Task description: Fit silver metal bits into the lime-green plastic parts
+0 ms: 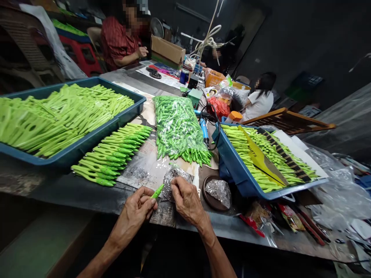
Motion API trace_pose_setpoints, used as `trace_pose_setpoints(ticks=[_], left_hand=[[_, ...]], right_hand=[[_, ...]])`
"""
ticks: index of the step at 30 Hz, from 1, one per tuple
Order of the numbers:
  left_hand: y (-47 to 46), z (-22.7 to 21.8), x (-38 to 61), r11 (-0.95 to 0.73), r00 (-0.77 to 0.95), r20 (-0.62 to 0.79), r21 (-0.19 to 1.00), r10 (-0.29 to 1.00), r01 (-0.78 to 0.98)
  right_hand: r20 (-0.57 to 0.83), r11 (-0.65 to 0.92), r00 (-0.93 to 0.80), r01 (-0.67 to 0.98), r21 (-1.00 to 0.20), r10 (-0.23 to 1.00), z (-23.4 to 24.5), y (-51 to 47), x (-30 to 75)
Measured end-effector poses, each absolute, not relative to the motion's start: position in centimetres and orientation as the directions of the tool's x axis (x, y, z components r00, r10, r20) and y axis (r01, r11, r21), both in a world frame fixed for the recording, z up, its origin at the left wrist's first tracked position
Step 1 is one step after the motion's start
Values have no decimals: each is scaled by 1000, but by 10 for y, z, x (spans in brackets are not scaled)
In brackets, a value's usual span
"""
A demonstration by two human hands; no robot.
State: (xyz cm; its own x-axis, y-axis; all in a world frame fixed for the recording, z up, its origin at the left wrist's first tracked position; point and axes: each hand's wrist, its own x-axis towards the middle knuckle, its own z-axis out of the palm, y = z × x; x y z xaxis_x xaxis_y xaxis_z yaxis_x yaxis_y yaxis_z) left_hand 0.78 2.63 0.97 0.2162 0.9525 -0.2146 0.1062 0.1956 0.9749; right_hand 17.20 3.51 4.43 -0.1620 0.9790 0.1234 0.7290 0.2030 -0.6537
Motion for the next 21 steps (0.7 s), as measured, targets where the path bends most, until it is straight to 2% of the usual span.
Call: trace_pose_setpoints(ticks=[4, 8, 16, 21], left_hand=[[25, 11, 7, 174, 205, -196, 978, 959, 119], [24, 13, 7, 117, 188, -147, 980, 971, 161], [18, 14, 8, 38, 189, -101, 949, 977, 313], [18, 13, 9, 2, 135, -49, 944, 990, 330]], right_hand=[[41, 203, -252, 660, -723, 967, 51, 29, 157], [-1, 188, -273, 663, -725, 962, 49, 29, 150], [-40, 102, -189, 681, -725, 981, 44, 27, 146], [-43, 33, -110, 613, -790, 993, 38, 28, 141]])
